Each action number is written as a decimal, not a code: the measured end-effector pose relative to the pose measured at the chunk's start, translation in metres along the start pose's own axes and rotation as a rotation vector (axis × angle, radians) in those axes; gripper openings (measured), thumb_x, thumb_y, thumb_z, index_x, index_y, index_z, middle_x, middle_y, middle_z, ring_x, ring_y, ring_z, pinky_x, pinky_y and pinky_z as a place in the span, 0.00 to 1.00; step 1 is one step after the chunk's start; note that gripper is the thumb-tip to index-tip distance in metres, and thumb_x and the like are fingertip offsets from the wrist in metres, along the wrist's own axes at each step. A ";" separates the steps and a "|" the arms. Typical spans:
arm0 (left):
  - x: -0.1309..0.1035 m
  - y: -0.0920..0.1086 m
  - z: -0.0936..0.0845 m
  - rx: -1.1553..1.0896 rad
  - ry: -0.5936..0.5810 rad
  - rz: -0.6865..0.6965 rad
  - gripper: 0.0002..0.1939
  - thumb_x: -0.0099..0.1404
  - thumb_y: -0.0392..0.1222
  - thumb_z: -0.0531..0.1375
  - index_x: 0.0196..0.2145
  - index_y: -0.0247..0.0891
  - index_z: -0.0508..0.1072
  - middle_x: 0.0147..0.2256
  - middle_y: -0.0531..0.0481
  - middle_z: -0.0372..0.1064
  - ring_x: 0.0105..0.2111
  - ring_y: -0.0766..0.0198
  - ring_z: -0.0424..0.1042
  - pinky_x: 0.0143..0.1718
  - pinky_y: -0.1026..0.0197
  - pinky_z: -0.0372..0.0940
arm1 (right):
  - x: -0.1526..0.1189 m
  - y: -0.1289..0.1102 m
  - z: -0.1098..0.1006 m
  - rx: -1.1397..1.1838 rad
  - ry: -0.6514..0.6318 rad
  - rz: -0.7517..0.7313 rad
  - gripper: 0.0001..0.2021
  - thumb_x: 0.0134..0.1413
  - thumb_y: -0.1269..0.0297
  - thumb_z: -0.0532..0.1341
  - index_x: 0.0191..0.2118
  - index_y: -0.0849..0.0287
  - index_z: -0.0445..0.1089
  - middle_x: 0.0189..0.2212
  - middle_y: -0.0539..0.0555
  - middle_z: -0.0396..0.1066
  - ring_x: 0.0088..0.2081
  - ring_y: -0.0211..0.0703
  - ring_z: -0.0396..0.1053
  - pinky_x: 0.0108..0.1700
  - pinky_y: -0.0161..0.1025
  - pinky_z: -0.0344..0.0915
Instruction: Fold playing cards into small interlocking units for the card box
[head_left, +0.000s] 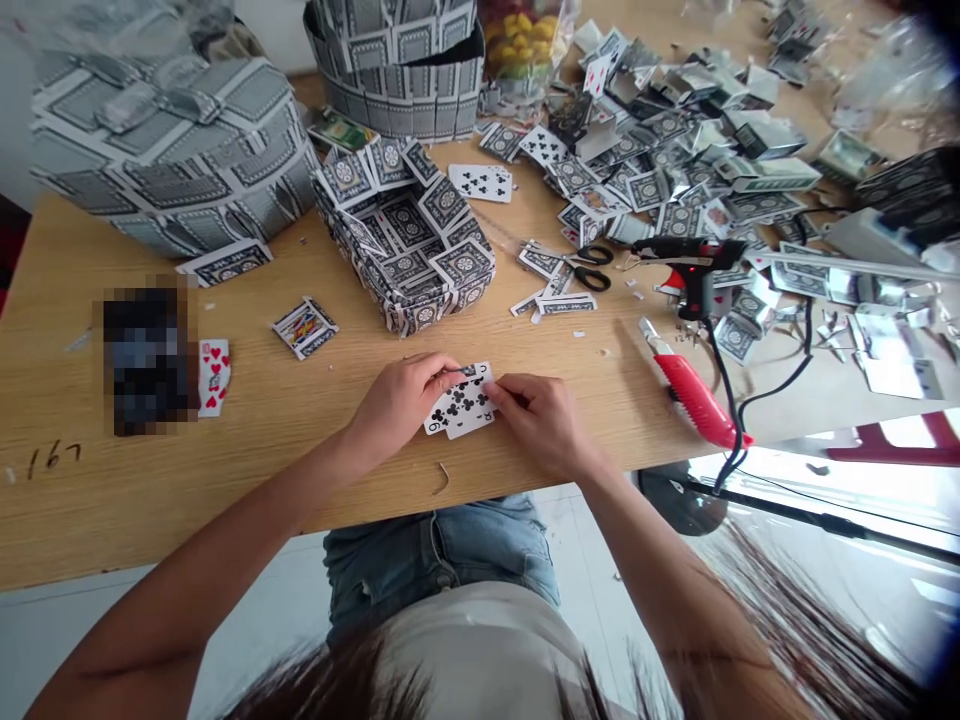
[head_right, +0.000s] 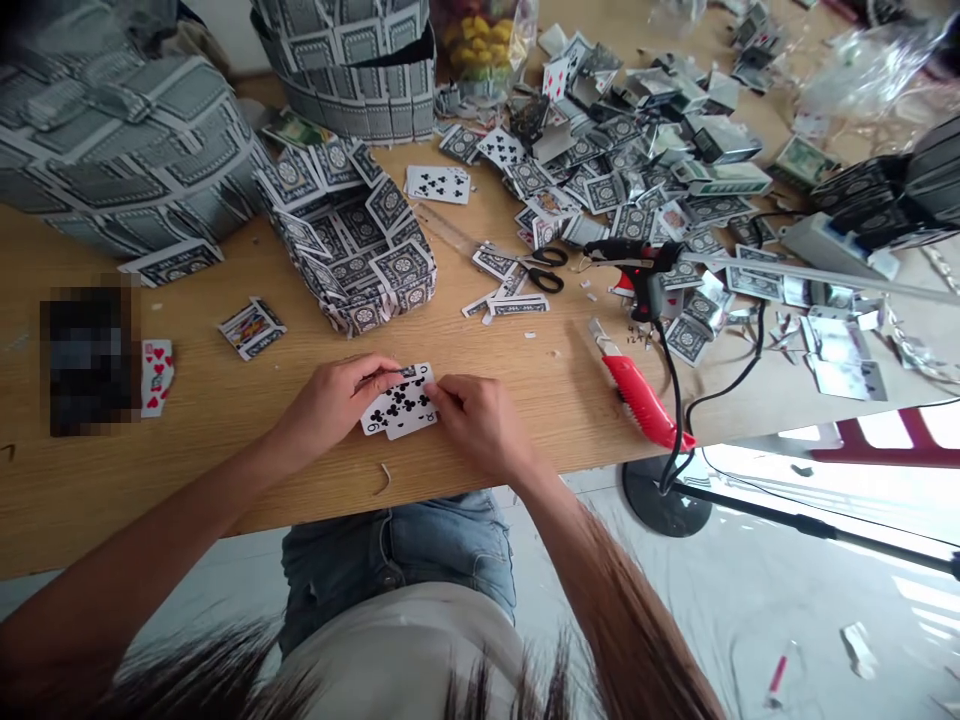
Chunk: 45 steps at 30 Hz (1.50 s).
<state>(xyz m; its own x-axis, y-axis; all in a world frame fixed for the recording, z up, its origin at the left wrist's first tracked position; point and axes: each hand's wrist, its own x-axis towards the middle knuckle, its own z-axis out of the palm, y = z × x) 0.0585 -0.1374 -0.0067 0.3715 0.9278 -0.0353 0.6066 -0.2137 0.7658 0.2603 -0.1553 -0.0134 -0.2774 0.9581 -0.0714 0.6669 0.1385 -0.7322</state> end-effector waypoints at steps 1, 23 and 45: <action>0.000 0.000 -0.001 -0.013 0.001 -0.008 0.08 0.69 0.42 0.56 0.39 0.40 0.74 0.37 0.51 0.78 0.36 0.62 0.75 0.38 0.63 0.63 | 0.000 0.000 0.000 0.011 0.002 0.016 0.21 0.63 0.57 0.54 0.20 0.57 0.54 0.17 0.46 0.56 0.21 0.34 0.52 0.27 0.35 0.48; 0.015 0.000 -0.008 0.031 -0.095 -0.099 0.07 0.68 0.39 0.58 0.38 0.40 0.76 0.36 0.52 0.79 0.36 0.62 0.76 0.36 0.64 0.61 | -0.012 0.009 -0.010 -0.207 0.177 -0.446 0.20 0.59 0.51 0.62 0.50 0.60 0.70 0.42 0.59 0.74 0.41 0.45 0.71 0.42 0.41 0.67; -0.058 -0.010 0.023 0.603 0.230 0.515 0.06 0.68 0.31 0.56 0.38 0.35 0.73 0.43 0.49 0.77 0.35 0.64 0.76 0.37 0.63 0.68 | -0.022 0.019 -0.002 -0.561 0.065 -0.790 0.11 0.64 0.70 0.56 0.49 0.62 0.72 0.46 0.55 0.77 0.41 0.41 0.75 0.41 0.37 0.70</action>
<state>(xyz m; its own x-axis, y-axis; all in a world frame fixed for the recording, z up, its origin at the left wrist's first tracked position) 0.0469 -0.1956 -0.0269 0.5926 0.6940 0.4088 0.6972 -0.6962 0.1712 0.2810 -0.1732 -0.0246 -0.7593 0.5474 0.3518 0.5424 0.8311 -0.1226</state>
